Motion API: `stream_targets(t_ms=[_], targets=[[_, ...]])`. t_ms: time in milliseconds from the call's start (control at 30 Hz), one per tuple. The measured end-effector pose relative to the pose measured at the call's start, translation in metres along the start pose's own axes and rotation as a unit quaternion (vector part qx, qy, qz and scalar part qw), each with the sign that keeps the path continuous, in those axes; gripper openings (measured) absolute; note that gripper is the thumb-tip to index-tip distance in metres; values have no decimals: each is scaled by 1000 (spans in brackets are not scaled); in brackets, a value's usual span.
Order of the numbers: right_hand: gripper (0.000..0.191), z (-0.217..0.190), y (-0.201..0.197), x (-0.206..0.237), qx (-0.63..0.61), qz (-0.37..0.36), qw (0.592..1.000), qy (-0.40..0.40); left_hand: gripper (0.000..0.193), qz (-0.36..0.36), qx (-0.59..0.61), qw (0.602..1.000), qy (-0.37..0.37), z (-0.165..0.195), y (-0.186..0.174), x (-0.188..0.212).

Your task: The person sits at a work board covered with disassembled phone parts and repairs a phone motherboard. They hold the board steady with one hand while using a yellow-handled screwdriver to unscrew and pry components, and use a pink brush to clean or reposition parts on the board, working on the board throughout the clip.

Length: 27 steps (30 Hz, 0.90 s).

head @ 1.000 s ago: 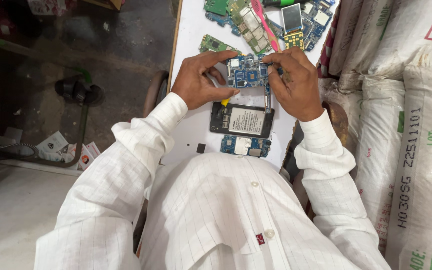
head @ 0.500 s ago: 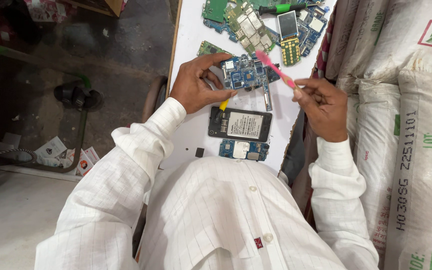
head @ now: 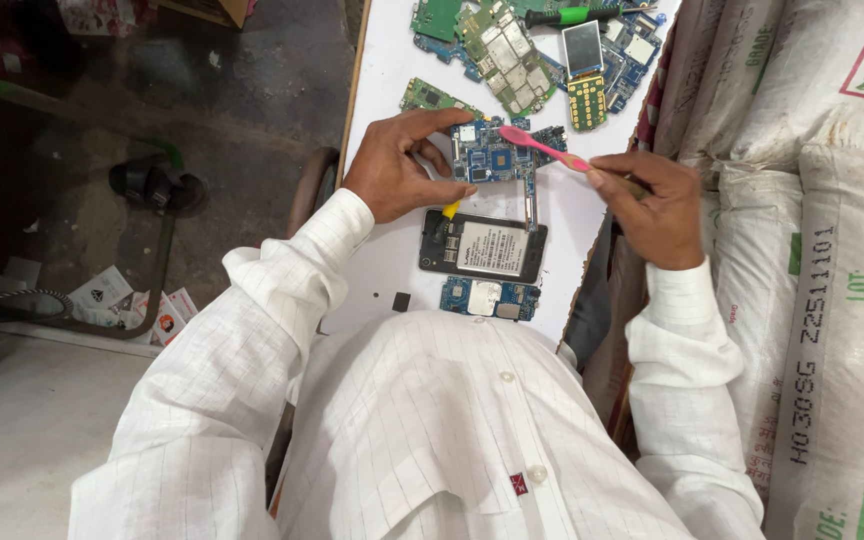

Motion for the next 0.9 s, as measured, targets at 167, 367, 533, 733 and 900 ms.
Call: stream_targets(t_ms=[167,367,533,733,900], targets=[[17,-37,24,-1,75,1,995,-65,74,8,-7,1000,2,1,-1,1],[13,-65,46,12,167,4,982,-87,73,42,4,999,6,1,-2,2],[11,-73,49,27,172,10,976,-129,72,56,10,998,19,0,-1,4],[15,-60,34,27,185,64,978,-75,71,64,15,998,5,-3,-1,3],[16,-56,52,44,184,44,978,-89,68,68,12,997,27,-1,-2,5]])
Point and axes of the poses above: each hand's wrist, its own x-axis away from the middle knuckle, its own y-axis out of the palm, z = x × y, the point moved 5 cm from there along -x, towards the middle knuckle, and after that the axes turned 1 degree about y, right-handed, at the moved point
